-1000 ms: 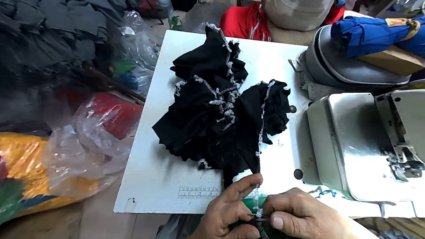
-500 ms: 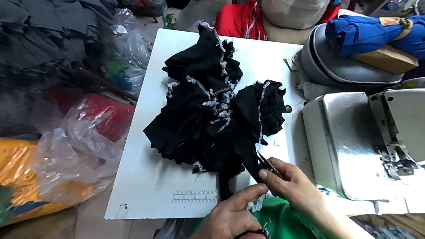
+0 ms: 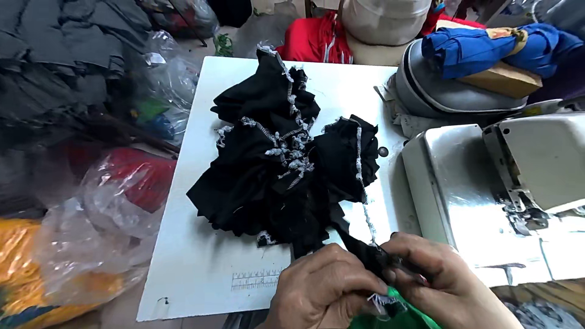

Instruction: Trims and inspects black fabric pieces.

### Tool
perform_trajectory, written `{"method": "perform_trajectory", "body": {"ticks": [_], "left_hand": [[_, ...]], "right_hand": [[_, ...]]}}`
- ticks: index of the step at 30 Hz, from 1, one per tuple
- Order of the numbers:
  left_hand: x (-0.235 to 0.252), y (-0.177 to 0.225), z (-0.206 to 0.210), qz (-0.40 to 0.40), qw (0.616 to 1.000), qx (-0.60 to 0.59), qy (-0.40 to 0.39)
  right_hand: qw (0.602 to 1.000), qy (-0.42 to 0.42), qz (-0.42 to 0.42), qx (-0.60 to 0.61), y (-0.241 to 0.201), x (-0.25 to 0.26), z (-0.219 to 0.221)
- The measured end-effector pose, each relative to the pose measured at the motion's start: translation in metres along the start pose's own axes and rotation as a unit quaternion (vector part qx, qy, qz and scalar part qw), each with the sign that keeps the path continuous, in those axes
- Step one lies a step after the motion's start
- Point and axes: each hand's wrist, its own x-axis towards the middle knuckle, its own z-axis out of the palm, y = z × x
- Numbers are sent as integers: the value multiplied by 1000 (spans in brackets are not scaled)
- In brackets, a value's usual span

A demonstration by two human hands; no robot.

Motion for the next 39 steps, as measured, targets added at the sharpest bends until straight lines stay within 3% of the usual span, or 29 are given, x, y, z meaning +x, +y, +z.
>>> {"method": "perform_trajectory", "body": {"ticks": [8,15,19,22,24,29,39], "left_hand": [[-8,0,15,-207,975,-77,38],[-13,-16,2,-98,993,25,-57],[-14,-20,4,-89,994,-44,-50],[-18,-20,13,-148,987,-56,14],[-17,-20,17,-186,979,-62,62],[-15,-21,15,-195,972,-93,92],[-15,-22,11,-177,976,-120,52]], "right_hand": [[994,-32,-29,-105,-9,-12,-3],[995,-69,-51,-58,-2,-14,-11],[998,16,15,-56,8,-20,-15],[981,143,71,-109,16,-28,-14],[977,175,91,-83,13,-35,-16],[973,18,178,145,-6,-51,-12],[952,-11,265,154,5,-40,2]]}}
